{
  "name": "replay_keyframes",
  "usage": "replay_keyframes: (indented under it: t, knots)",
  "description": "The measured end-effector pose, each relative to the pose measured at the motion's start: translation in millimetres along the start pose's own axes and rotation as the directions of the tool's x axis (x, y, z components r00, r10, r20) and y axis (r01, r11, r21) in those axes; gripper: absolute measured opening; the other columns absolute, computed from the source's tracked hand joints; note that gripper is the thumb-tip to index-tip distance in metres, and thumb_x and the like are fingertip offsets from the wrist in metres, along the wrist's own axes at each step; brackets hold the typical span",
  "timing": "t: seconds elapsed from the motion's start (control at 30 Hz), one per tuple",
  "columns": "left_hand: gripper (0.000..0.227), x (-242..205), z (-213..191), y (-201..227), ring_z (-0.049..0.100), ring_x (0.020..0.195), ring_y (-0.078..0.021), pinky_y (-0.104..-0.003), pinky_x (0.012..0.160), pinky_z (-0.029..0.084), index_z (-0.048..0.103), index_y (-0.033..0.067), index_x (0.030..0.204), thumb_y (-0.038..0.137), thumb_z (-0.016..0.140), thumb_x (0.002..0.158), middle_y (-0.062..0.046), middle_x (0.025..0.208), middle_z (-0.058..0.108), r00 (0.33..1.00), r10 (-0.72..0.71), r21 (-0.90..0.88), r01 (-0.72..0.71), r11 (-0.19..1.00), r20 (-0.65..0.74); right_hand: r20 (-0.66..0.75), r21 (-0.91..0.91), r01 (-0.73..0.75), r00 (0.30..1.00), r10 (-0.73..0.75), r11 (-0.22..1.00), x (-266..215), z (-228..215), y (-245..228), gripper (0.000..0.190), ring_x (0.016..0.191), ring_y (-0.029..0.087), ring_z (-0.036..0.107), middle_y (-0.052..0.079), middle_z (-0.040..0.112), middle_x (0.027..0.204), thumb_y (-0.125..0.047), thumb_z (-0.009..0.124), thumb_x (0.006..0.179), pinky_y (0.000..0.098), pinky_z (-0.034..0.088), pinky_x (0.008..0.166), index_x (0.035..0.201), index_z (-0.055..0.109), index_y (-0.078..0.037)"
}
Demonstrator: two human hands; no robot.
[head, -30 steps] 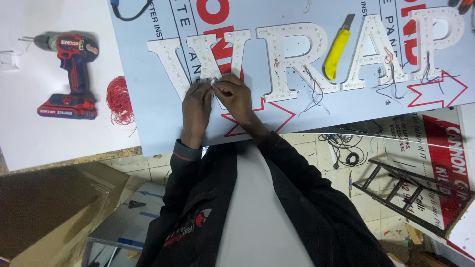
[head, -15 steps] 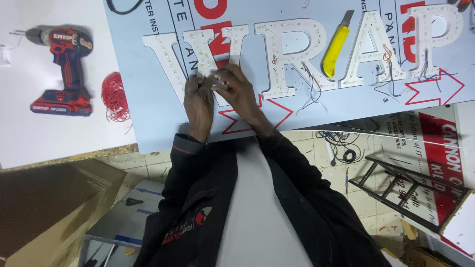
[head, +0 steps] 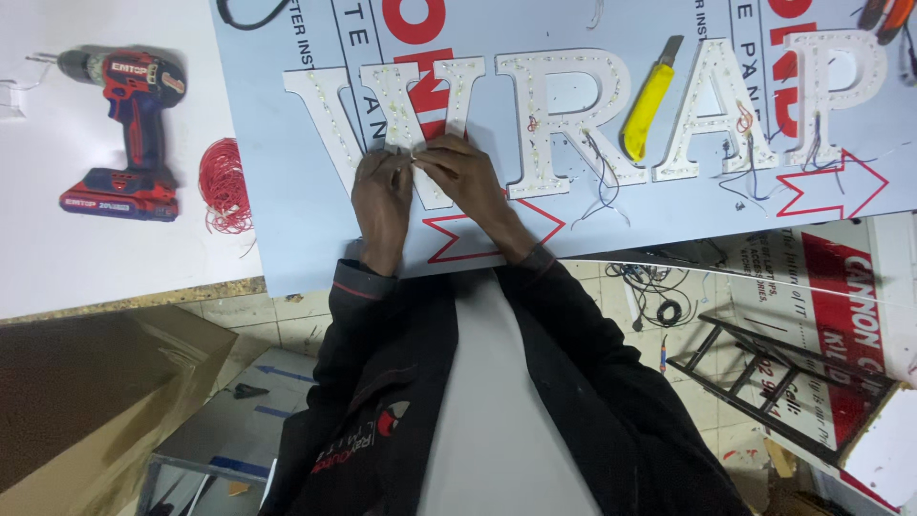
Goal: The person uses a cordless drill to secure components on large white letters laid out on a workbench. They then proceed to strip and twist small electrical wires by hand, connecting them to the letter structures.
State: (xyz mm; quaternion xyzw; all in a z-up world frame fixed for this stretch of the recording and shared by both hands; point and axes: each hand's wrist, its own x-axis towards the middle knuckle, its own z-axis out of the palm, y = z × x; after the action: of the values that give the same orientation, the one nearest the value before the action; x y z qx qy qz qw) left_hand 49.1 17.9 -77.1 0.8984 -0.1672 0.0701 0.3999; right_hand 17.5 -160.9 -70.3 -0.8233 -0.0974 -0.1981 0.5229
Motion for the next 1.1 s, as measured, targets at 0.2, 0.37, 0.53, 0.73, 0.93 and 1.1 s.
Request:
replay_keyframes:
  t: [0.2,0.37,0.53,0.73,0.93,1.1]
  knots:
    - [0.023,10.0,-24.2,7.4,0.072,0.084,-0.0354,-0.05,0.071,0.06,0.079,0.0053,0.123,-0.004,0.082,0.102,-0.014,0.097,0.072,0.996,-0.019,-0.161,0.033,0.986,0.089,0.051,-0.083,-0.115,0.992,0.119,0.99,-3.6,20.5,8.2,0.021,0.104,0.035,0.077,0.02,0.068,0.117,-0.013,0.083,0.111,0.0437,0.063,0.084,0.13,0.08,-0.005]
    - [0.041,6.8,-21.5,3.9,0.071,0.085,-0.033,-0.048,0.07,0.063,0.076,0.0063,0.136,-0.006,0.083,0.097,-0.014,0.101,0.073,0.996,-0.031,-0.164,0.044,0.986,0.082,0.083,-0.023,-0.111,0.99,0.113,0.994,12.4,9.9,-0.4,0.028,0.101,0.04,0.079,0.022,0.072,0.118,-0.023,0.083,0.111,0.0454,0.063,0.079,0.134,0.081,-0.006]
    - [0.023,13.3,-51.1,45.7,0.07,0.083,-0.042,-0.055,0.069,0.055,0.072,0.0021,0.125,-0.008,0.076,0.105,-0.018,0.093,0.064,0.998,-0.048,-0.255,0.058,0.965,0.045,0.089,-0.054,-0.12,0.988,0.125,0.991,5.9,-1.5,7.9,0.022,0.111,0.036,0.082,0.006,0.078,0.125,-0.03,0.09,0.106,0.0434,0.069,0.09,0.125,0.088,-0.021]
    - [0.02,11.7,-38.9,30.0,0.073,0.086,-0.0439,-0.057,0.074,0.059,0.074,0.0034,0.119,0.0,0.081,0.1,-0.02,0.093,0.068,0.992,-0.095,-0.202,0.109,0.973,0.082,0.166,0.017,-0.164,0.973,0.159,0.986,2.9,-3.9,16.8,0.018,0.113,0.045,0.08,0.015,0.08,0.12,-0.016,0.091,0.099,0.0518,0.068,0.088,0.116,0.089,-0.012]
    - [0.039,9.1,-23.9,12.9,0.077,0.092,-0.0407,-0.054,0.077,0.064,0.075,0.0059,0.136,0.001,0.084,0.098,-0.019,0.105,0.078,0.998,-0.056,-0.197,0.063,0.978,0.04,0.148,-0.031,-0.199,0.968,0.201,0.98,20.6,-1.8,-15.2,0.01,0.096,0.043,0.082,0.018,0.082,0.102,-0.014,0.092,0.096,0.0498,0.066,0.083,0.104,0.088,-0.009]
    - [0.017,5.7,-10.6,-1.1,0.082,0.108,-0.0255,-0.038,0.098,0.061,0.088,0.0179,0.122,0.016,0.081,0.107,-0.005,0.113,0.086,0.991,-0.013,-0.051,0.02,0.998,0.131,0.168,0.046,-0.194,0.969,0.183,0.98,20.4,-12.5,-3.4,0.012,0.093,0.036,0.082,0.013,0.082,0.099,-0.006,0.088,0.095,0.0464,0.065,0.082,0.107,0.089,-0.011]
